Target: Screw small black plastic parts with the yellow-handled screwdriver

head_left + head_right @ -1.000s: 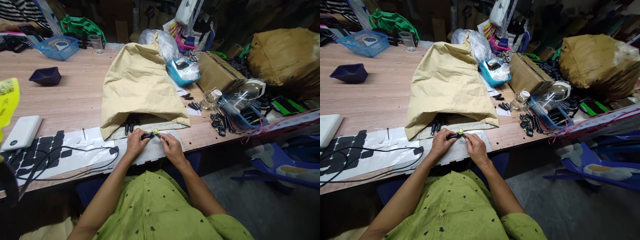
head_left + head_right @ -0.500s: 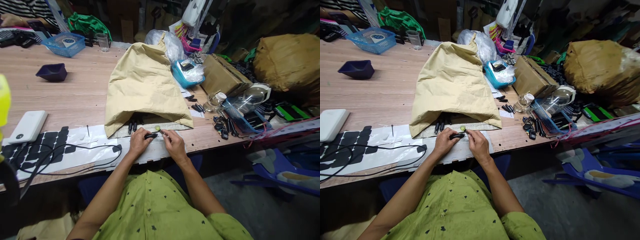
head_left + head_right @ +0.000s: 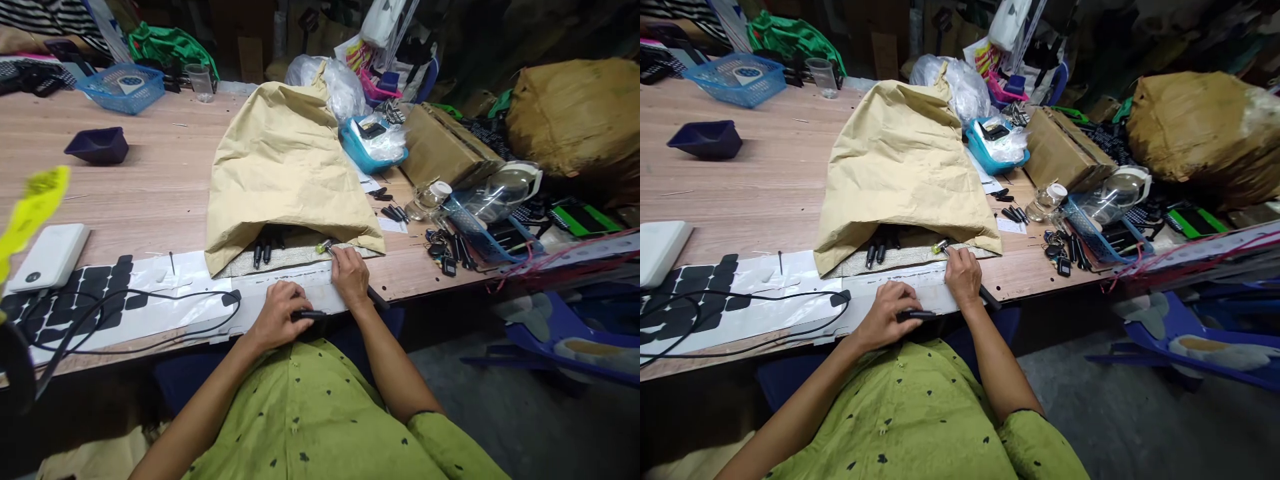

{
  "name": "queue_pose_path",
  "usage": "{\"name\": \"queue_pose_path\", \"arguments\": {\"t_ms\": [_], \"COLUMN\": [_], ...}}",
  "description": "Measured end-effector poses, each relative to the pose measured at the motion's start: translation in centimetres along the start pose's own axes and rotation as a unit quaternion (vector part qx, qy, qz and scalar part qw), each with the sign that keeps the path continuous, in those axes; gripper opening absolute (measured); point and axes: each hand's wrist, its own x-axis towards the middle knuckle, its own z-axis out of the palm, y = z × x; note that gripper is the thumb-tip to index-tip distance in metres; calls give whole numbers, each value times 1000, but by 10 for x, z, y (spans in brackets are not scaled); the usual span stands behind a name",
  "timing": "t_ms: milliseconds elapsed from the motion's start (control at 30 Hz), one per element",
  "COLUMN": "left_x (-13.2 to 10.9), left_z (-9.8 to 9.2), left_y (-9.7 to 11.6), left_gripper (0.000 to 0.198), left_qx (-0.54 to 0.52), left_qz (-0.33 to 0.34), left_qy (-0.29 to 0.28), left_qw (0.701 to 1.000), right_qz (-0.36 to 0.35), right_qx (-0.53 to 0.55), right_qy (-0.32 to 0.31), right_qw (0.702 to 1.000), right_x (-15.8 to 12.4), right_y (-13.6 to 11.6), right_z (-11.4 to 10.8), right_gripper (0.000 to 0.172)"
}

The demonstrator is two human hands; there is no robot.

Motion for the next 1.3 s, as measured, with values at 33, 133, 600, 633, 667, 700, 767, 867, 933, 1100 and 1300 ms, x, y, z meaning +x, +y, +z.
{"name": "queue_pose_path", "arguments": {"t_ms": [33, 133, 600, 633, 667, 700, 767, 867, 933, 1100, 1300], "left_x": [-8, -26, 17, 25, 33, 40, 49, 49, 43, 32, 49], "left_z": [2, 9, -29, -35, -41, -45, -49, -51, -52, -49, -13], "left_y": [4, 14, -16, -24, -31, -37, -46, -52, -51, -34, -28], "left_gripper": [13, 12, 20, 19, 18, 17, 18, 18, 18, 18, 13], "left_qx": [8, 68, 90, 112, 131, 148, 175, 194, 193, 150, 88], "left_qz": [25, 66, -174, -214, -251, -285, -339, -374, -371, -266, -123], "left_qy": [-4, -12, 186, 207, 217, 217, 199, 175, 188, 196, 80], "left_qw": [1000, 995, 963, 948, 934, 922, 903, 890, 889, 932, 985], "right_qz": [1, 5, 5, 5, 4, 4, 2, -1, -2, -3, 1], "right_qx": [-1, 1, -1, -3, -4, -5, -5, -9, -12, -14, -7], "right_qy": [-2, -10, -1, 0, 1, 1, 1, 4, 5, -1, -9], "right_qw": [1000, 1000, 1000, 1000, 1000, 1000, 1000, 1000, 1000, 1000, 1000], "right_x": [0, 0, 0, 0, 0, 1, 1, 1, 1, 2, 1], "right_y": [0, 0, -3, -3, -3, -4, -4, -4, -4, -5, -5], "right_z": [0, 0, 4, 4, 5, 5, 6, 6, 6, 4, 3], "right_gripper": [30, 31, 30, 29, 29, 29, 30, 30, 30, 29, 31]}}
